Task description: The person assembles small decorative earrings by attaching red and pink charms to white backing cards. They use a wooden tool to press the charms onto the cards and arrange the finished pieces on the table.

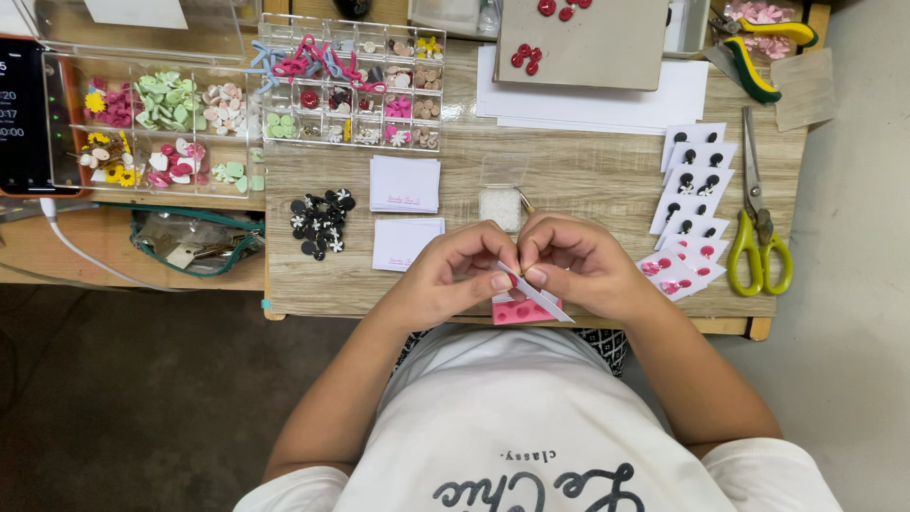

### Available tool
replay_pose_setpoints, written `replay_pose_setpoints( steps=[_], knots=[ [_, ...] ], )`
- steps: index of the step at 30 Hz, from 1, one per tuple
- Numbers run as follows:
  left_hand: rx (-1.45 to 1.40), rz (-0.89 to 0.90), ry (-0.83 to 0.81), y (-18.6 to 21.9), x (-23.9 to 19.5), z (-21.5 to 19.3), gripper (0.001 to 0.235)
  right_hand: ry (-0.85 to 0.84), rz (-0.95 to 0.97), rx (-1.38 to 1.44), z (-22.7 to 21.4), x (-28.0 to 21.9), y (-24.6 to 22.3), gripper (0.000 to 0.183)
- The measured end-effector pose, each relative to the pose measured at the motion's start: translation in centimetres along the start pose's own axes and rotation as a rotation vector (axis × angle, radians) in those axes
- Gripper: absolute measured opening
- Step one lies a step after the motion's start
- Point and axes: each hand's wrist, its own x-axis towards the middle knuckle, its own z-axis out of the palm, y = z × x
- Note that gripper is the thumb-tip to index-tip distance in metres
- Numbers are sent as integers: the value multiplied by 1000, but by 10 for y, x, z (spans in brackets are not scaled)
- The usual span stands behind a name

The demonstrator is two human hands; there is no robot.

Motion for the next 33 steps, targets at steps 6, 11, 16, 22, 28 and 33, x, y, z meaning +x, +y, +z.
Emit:
replay_pose_setpoints(
  steps=[6, 11, 16, 22, 28, 33],
  knots=[
    [-104, -15, -15, -11, -3, -1, 15, 30, -12, -21, 0, 1, 1, 17],
    [-128, -31, -20, -3, -2, 1, 15, 59, -11, 34, 6, 0, 0, 18],
    [-126, -30, -21, 0, -2, 2, 17, 86, -8, 87, 7, 1, 2, 19],
    [-170, -28, -7, 0, -4, 6, 17, 62, -22, -5, 7, 4, -5, 18],
    [-277, 1, -11, 5, 0, 6, 16, 67, -44, 45, 6, 3, -7, 13],
    [-263, -6, 21, 4, -1, 6, 18, 104, -49, -116, 7, 4, -15, 11]
  ],
)
